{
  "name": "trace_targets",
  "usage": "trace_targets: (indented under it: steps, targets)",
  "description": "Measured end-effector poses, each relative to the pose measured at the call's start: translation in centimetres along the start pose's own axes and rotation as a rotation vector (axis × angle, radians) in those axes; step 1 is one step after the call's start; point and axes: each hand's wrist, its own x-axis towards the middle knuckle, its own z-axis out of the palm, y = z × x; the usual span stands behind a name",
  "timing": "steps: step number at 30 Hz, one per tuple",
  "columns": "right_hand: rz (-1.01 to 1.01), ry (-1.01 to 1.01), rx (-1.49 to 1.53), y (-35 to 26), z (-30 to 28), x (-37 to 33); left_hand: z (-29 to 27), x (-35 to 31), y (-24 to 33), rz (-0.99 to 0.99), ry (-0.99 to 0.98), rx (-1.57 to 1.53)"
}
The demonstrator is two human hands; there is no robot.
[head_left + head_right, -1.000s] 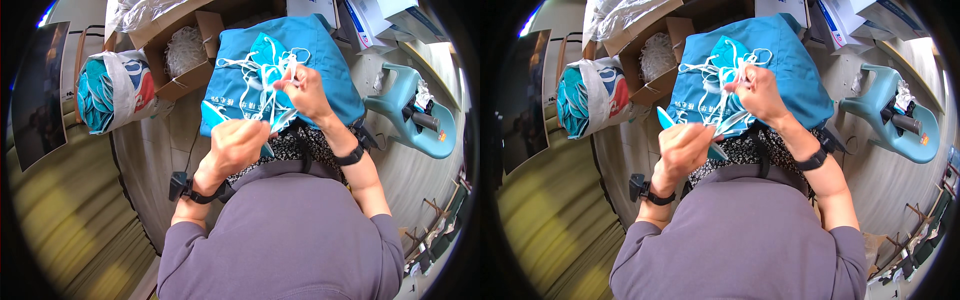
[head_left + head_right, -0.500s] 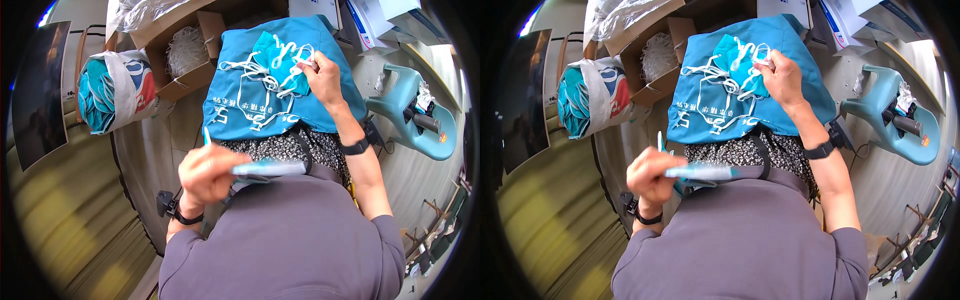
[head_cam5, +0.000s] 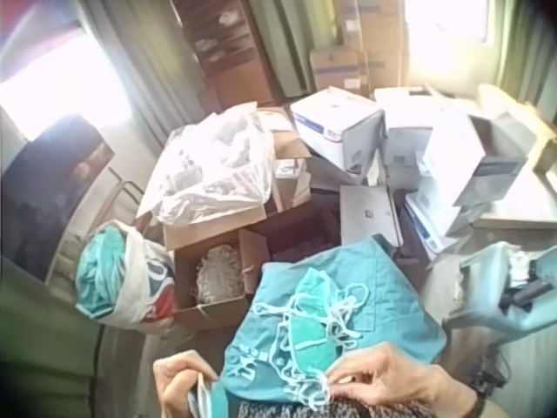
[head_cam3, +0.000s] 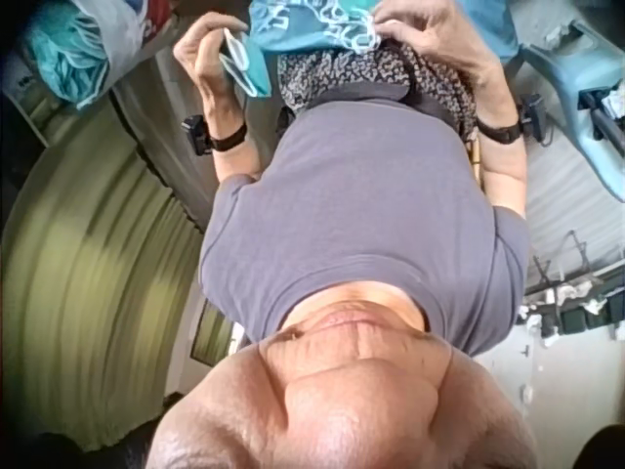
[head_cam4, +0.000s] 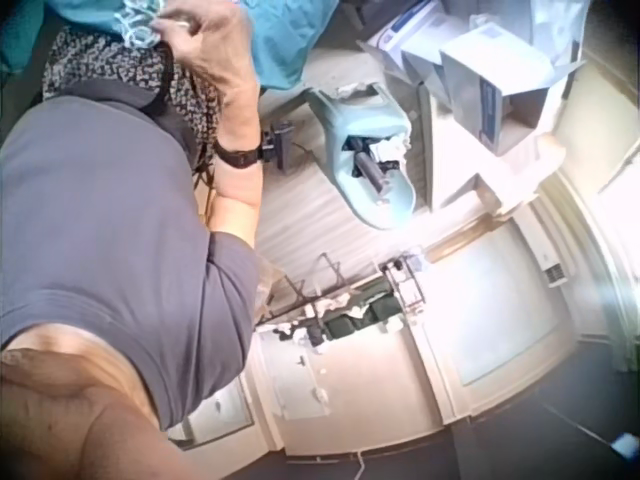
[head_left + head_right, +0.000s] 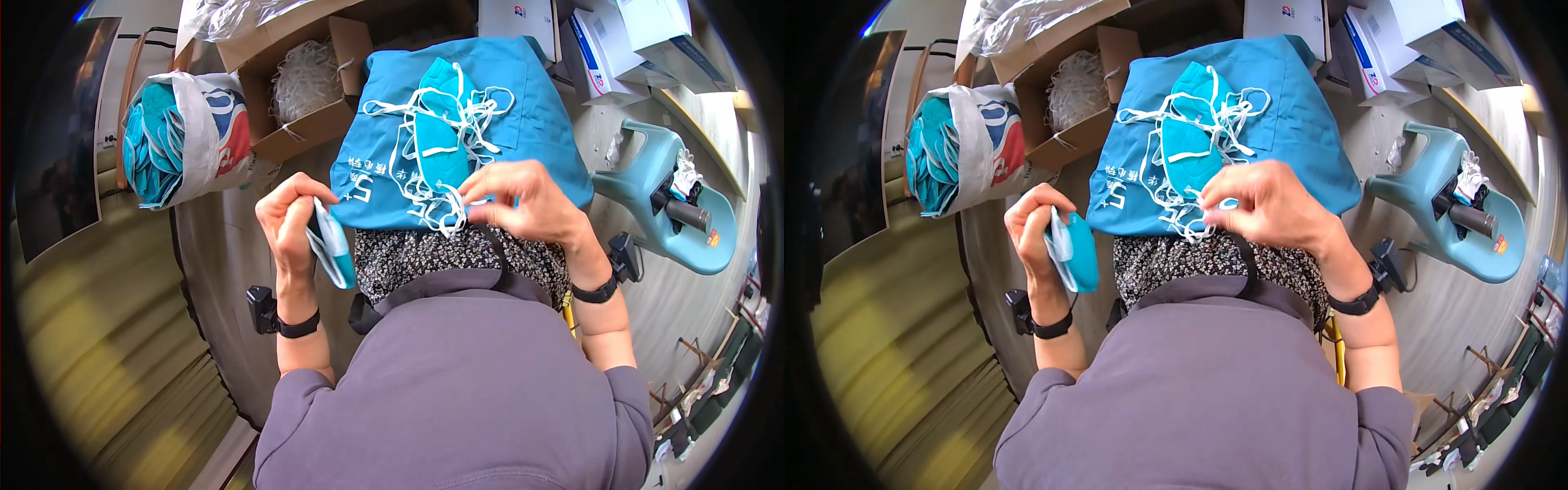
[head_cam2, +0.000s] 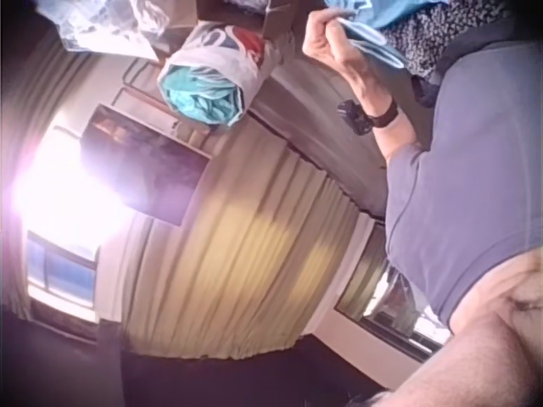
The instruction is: Organizing and preparing face masks by removing them from individual packaging and sorting them.
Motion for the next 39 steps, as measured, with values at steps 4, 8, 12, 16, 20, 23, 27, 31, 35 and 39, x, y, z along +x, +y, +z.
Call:
trace_targets:
  steps: [4,8,12,16,20,23,27,31,35,39]
  targets:
    - [0.010,0.234,-0.242,0.1,1.1,3.7,0.6,0.2,-2.7,-0.171,0.026,-0.211]
    - [-0.086,0.304,-0.374,2.8,4.6,6.6,3.1,0.6,-4.7,-0.214,-0.019,-0.094]
    - [-0.047,0.229,-0.227,3.9,5.0,6.6,5.4,1.2,-5.2,-0.254,-0.140,0.210]
    - [0.037,0.271,0.058,3.5,5.0,5.5,8.7,1.3,-3.7,-0.187,-0.233,0.562]
    - [0.042,0.321,0.196,3.1,4.8,4.3,10.9,1.5,-3.7,-0.040,-0.183,0.732]
    - [-0.016,0.427,0.169,2.5,4.5,4.4,11.3,1.7,-4.2,0.087,-0.087,0.638]
    - [-0.206,0.431,-0.094,4.0,3.2,4.0,10.9,1.4,-3.2,0.294,-0.122,0.640]
    - [0.022,0.589,-0.109,7.5,-1.3,2.8,8.0,-0.1,-0.2,0.334,-0.113,0.604]
    - [-0.024,0.232,0.017,3.6,-2.5,3.6,6.7,0.5,0.0,0.329,-0.299,0.526]
    - [-0.216,-0.095,0.265,0.4,-0.4,5.4,7.6,1.1,0.2,0.365,-0.349,0.539]
